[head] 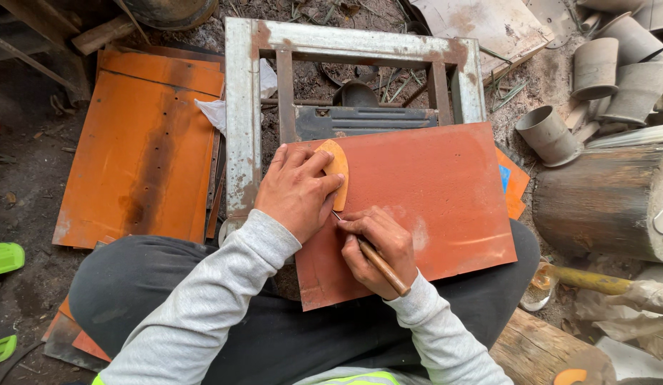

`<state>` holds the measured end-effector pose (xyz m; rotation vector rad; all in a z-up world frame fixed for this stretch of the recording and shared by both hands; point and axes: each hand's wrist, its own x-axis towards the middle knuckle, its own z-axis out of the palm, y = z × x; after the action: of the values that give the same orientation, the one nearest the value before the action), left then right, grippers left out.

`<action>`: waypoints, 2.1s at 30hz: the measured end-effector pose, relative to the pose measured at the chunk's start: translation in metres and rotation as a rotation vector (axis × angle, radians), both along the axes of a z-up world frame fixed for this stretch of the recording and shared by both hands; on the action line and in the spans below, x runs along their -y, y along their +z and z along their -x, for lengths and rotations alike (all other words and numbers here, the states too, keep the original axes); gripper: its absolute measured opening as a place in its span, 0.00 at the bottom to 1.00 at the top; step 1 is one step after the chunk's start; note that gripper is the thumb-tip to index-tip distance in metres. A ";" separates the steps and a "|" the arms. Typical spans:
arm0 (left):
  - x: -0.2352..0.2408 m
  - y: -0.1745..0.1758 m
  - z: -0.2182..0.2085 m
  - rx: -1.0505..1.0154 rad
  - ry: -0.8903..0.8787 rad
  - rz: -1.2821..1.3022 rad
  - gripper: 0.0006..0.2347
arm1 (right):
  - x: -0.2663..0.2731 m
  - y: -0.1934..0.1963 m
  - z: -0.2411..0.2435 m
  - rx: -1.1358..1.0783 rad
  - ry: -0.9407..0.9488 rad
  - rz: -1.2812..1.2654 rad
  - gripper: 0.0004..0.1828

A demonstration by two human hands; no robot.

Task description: The person uses a small curved template and a sharp tool to trace and cut shapes from a red sheet of material. They repeatedly reposition the template and cut along its edges to produce multiple identical pieces.

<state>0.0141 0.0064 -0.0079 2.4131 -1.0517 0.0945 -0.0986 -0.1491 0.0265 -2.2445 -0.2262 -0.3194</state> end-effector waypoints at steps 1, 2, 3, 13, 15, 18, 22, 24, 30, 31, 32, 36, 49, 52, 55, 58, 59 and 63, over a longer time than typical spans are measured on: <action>0.000 0.000 -0.001 0.002 0.008 -0.004 0.10 | 0.001 0.000 0.001 -0.009 -0.003 -0.005 0.09; 0.001 0.000 0.000 0.000 0.017 -0.009 0.10 | 0.001 -0.002 0.002 -0.003 -0.013 -0.006 0.09; 0.001 0.000 0.002 -0.003 0.026 -0.014 0.11 | 0.002 -0.004 0.003 0.003 -0.024 -0.008 0.08; 0.010 -0.001 0.016 0.062 0.059 -0.086 0.11 | 0.042 -0.008 0.011 -0.170 -0.108 -0.595 0.07; 0.022 -0.003 0.031 0.141 0.139 -0.092 0.11 | 0.050 -0.007 -0.014 -0.242 -0.151 -0.575 0.06; 0.030 -0.010 0.042 0.101 0.193 -0.039 0.13 | 0.058 -0.011 -0.053 -0.273 -0.120 -0.457 0.06; 0.032 -0.011 0.043 0.075 0.218 -0.014 0.12 | 0.054 -0.026 -0.123 -0.264 0.083 -0.471 0.09; 0.034 -0.009 0.046 0.084 0.235 0.020 0.12 | 0.045 -0.034 -0.149 -0.327 0.140 -0.390 0.10; 0.034 -0.003 0.049 0.114 0.254 -0.016 0.09 | 0.036 -0.044 -0.169 -0.475 0.174 -0.269 0.12; 0.033 -0.003 0.048 0.111 0.255 -0.015 0.09 | 0.036 -0.044 -0.168 -0.488 0.187 -0.291 0.12; 0.033 -0.004 0.048 0.105 0.251 -0.012 0.10 | 0.036 -0.044 -0.168 -0.489 0.180 -0.267 0.12; 0.034 -0.002 0.047 0.088 0.244 -0.018 0.09 | 0.034 -0.041 -0.167 -0.500 0.175 -0.264 0.11; 0.030 -0.003 0.042 0.114 0.231 -0.027 0.11 | 0.069 0.012 -0.162 -0.233 -0.124 0.251 0.11; 0.019 -0.004 0.038 0.040 0.233 0.072 0.16 | 0.085 0.034 -0.139 -0.182 0.000 -0.163 0.09; 0.012 -0.003 0.035 -0.059 0.246 0.149 0.20 | 0.079 0.029 -0.124 -0.285 0.082 -0.275 0.08; 0.009 -0.008 0.033 -0.076 0.293 0.148 0.26 | 0.063 0.013 -0.109 -0.336 0.074 -0.084 0.10; 0.007 -0.010 0.032 -0.114 0.306 0.158 0.30 | 0.055 0.007 -0.106 -0.357 0.095 -0.117 0.09; 0.007 -0.015 0.029 -0.169 0.319 0.147 0.41 | 0.032 -0.008 -0.096 -0.404 0.126 -0.154 0.10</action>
<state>-0.0150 -0.0002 -0.0228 2.3857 -0.5597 0.0724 -0.0028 -0.1809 0.0182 -2.0784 -0.1214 0.1792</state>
